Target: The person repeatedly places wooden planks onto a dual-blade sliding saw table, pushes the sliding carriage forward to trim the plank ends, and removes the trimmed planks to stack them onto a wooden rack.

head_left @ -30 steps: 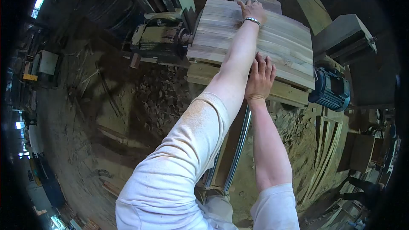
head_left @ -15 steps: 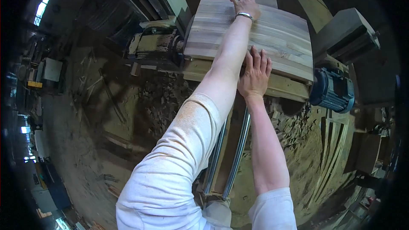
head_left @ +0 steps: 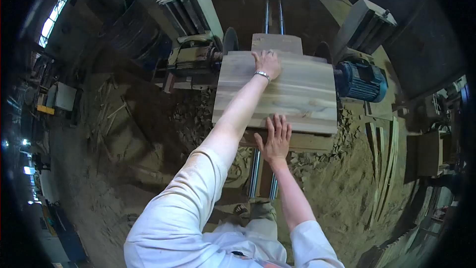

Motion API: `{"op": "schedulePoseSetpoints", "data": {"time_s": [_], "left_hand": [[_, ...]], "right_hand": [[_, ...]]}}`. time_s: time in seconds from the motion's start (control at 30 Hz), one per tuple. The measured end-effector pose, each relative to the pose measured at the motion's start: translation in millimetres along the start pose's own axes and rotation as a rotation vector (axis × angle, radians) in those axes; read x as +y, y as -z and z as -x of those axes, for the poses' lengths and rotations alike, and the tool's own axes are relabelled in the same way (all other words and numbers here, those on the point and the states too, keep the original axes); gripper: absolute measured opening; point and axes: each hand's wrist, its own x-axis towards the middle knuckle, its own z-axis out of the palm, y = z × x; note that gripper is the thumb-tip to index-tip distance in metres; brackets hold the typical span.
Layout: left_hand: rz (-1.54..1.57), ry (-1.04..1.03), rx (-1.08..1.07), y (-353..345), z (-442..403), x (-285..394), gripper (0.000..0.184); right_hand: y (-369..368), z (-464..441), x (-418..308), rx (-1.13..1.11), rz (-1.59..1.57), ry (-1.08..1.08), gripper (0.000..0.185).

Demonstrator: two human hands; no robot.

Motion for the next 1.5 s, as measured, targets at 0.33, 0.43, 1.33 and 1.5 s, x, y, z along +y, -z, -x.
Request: {"op": "schedulePoseSetpoints", "data": {"time_s": [0.33, 0.43, 1.33, 1.5], "left_hand": [[0.168, -0.099, -0.039, 28, 227, 25, 0.064], [0.186, -0.197, 0.061, 30, 275, 21, 0.065], [0.119, -0.327, -0.188, 76, 330, 17, 0.077], [0.209, -0.43, -0.327, 94, 324, 20, 0.107]], "right_hand": [[64, 191, -56, -0.015, -0.032, -0.014, 0.066], [102, 195, -25, -0.293, -0.172, 0.007, 0.063], [166, 175, -15, -0.79, 0.152, 0.31, 0.153], [159, 162, -6, -0.756, 0.065, 0.409, 0.156]]}}
